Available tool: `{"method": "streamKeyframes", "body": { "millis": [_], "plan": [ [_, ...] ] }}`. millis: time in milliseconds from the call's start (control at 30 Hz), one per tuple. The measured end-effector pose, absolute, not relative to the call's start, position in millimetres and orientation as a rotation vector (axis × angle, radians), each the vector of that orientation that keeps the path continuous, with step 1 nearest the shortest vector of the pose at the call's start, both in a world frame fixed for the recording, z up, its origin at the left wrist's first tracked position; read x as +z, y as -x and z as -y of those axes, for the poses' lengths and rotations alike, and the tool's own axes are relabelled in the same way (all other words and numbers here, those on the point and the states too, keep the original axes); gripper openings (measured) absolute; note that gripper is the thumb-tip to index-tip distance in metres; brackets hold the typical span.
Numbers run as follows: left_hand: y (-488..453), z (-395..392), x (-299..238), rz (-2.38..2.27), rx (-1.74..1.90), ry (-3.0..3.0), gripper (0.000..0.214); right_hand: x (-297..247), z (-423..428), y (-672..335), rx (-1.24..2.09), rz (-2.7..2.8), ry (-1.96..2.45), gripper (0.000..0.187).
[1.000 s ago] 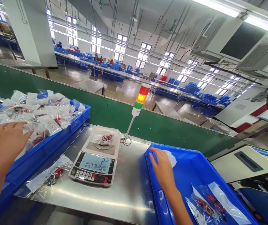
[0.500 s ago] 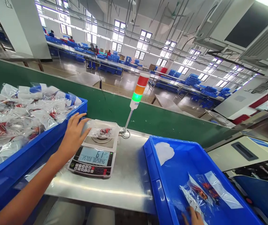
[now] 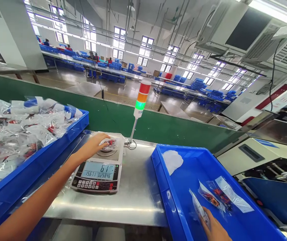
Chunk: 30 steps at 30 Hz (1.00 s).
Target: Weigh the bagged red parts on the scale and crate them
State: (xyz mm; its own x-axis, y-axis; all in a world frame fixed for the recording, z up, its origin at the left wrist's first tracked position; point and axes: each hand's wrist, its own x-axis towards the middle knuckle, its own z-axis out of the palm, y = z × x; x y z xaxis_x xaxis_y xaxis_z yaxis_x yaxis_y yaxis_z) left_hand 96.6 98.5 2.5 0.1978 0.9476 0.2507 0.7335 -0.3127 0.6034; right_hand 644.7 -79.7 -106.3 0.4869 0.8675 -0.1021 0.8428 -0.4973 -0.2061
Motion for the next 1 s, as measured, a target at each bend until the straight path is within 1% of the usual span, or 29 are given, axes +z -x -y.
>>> {"method": "streamKeyframes", "body": {
  "millis": [67,133,167,233,300,367,433,533,567,633,700,767,800,867,933,1000],
  "plan": [
    [-101.0,-110.0,-2.2,-1.612,0.805,-2.093,0.018,-72.2,78.1,-625.2,0.367,1.363,2.541,0.079],
    [-106.2,-120.1,-8.4,-1.648,0.816,-2.048,0.008,-39.0,71.8,-592.8,0.254,1.321,2.39,0.08],
    [-108.4,-123.3,-11.0,-1.668,0.834,-2.019,0.004,-23.9,65.4,-572.0,0.185,1.337,2.28,0.077],
    [-109.9,-123.9,-12.9,-1.706,0.914,-1.954,0.005,1.4,43.5,-523.4,0.122,1.452,2.018,0.067],
    [-103.8,-115.3,-7.8,-1.743,1.052,-1.879,0.009,18.9,10.0,-469.9,0.107,1.648,1.733,0.052],
    [-87.3,-97.8,5.0,-1.792,1.219,-1.79,0.02,27.5,-30.0,-416.1,0.063,1.881,1.485,0.037],
    [-60.5,-74.0,22.9,-1.871,1.45,-1.669,0.03,27.6,-67.9,-365.2,-0.01,2.127,1.323,0.029],
    [-8.0,-35.4,48.0,-2.125,1.784,-1.524,0.039,16.6,-103.7,-303.9,-0.075,2.441,1.226,0.03],
    [11.2,-24.0,52.5,-2.264,1.823,-1.518,0.042,12.1,-108.5,-290.6,-0.077,2.503,1.203,0.032],
    [50.2,-5.9,51.8,-2.582,1.712,-1.546,0.048,4.6,-109.3,-280.2,-0.045,2.559,1.136,0.04],
    [86.7,5.8,38.7,-2.811,1.403,-1.553,0.048,0.0,-103.7,-295.3,0.007,2.538,1.07,0.045],
    [113.8,13.0,19.4,-2.849,1.097,-1.518,0.045,-4.6,-96.1,-336.8,0.029,2.44,1.091,0.043],
    [121.2,16.0,10.8,-2.828,1.052,-1.508,0.044,-8.4,-91.7,-366.4,0.012,2.36,1.152,0.042],
    [121.3,22.7,1.9,-2.775,1.154,-1.561,0.048,-22.3,-79.7,-437.6,-0.082,2.173,1.37,0.043],
    [103.9,31.1,7.8,-2.731,1.369,-1.667,0.057,-45.7,-60.5,-514.4,-0.208,1.965,1.678,0.05],
    [77.1,37.9,24.4,-2.692,1.468,-1.752,0.061,-75.7,-33.6,-582.6,-0.283,1.77,2.019,0.06]
  ]
}}
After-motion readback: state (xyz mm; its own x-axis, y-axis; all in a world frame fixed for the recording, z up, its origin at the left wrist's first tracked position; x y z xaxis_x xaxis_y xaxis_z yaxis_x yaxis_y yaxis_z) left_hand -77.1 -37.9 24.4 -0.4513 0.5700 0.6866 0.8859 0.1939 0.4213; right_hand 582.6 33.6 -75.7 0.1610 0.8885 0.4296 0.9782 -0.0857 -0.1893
